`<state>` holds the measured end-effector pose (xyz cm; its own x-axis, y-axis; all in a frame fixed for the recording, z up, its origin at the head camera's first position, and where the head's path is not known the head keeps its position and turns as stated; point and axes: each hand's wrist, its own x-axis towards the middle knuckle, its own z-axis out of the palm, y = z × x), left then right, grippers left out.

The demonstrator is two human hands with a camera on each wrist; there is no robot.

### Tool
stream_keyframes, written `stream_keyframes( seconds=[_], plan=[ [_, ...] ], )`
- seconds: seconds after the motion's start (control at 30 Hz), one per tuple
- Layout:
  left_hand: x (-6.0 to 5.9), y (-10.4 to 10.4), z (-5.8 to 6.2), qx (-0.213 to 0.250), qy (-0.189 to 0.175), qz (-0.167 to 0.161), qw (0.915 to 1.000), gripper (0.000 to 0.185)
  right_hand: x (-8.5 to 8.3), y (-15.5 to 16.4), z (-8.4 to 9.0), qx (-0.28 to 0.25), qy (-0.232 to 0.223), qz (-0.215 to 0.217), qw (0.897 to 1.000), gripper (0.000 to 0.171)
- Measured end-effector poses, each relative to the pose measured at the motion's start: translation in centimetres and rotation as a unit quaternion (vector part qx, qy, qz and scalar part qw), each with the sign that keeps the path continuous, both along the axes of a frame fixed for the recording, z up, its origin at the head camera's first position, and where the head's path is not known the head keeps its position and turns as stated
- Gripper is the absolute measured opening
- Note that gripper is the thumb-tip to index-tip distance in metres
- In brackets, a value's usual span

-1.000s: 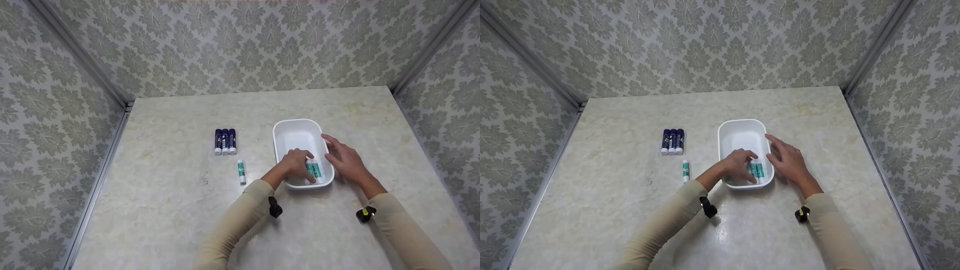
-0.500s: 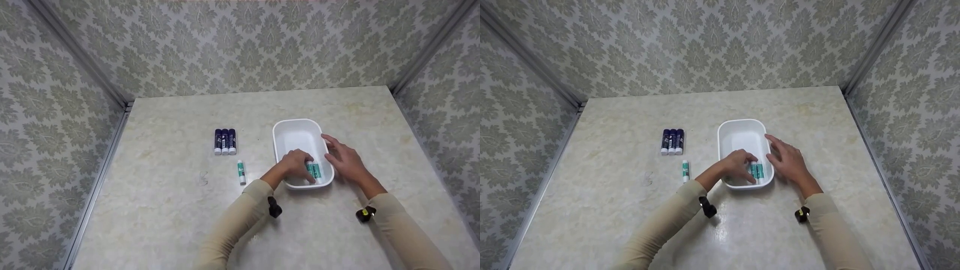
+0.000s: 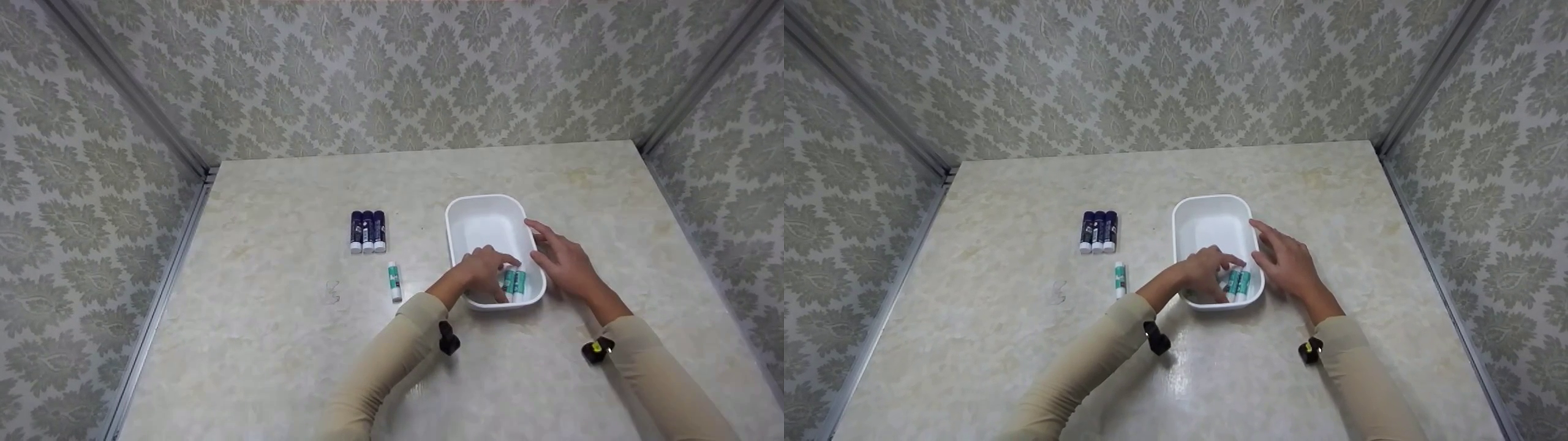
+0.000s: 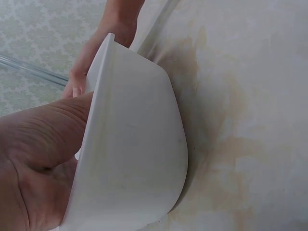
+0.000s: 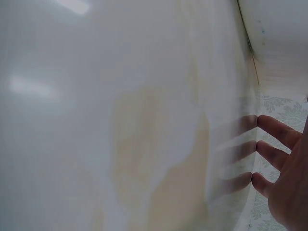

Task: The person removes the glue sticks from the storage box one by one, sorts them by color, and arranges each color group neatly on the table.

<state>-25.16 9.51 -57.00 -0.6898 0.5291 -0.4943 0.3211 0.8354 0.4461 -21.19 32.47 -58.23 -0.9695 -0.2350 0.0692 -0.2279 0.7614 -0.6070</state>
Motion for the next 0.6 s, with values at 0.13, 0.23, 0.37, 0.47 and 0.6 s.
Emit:
stream_keyframes(
  seconds=[0.13, 0.23, 0.37, 0.47, 0.6],
  plan=[
    [0.8, -0.1, 1.5, -0.009, 0.000, 0.010, 0.9999, 0.090, 0.0, 0.0, 0.0, 0.000, -0.001, 0.000, 1.000, 0.066],
    [1.7, -0.4, 2.8, -0.010, 0.001, 0.016, 0.9998, 0.089, 0.1, 0.0, 0.1, 0.000, -0.005, 0.000, 1.000, 0.067],
    [2.4, -0.8, 4.1, -0.007, 0.005, 0.007, 0.9999, 0.082, 0.1, -0.1, 0.1, 0.000, -0.012, -0.001, 1.000, 0.068],
    [2.6, -1.0, 4.3, -0.003, 0.011, 0.001, 0.9999, 0.076, 0.0, 0.0, 0.1, 0.000, -0.012, 0.000, 1.000, 0.068],
    [2.6, -1.0, 4.3, 0.012, 0.009, 0.012, 0.9998, 0.074, 0.0, 0.0, 0.1, -0.001, -0.008, 0.003, 1.000, 0.067]
  ],
)
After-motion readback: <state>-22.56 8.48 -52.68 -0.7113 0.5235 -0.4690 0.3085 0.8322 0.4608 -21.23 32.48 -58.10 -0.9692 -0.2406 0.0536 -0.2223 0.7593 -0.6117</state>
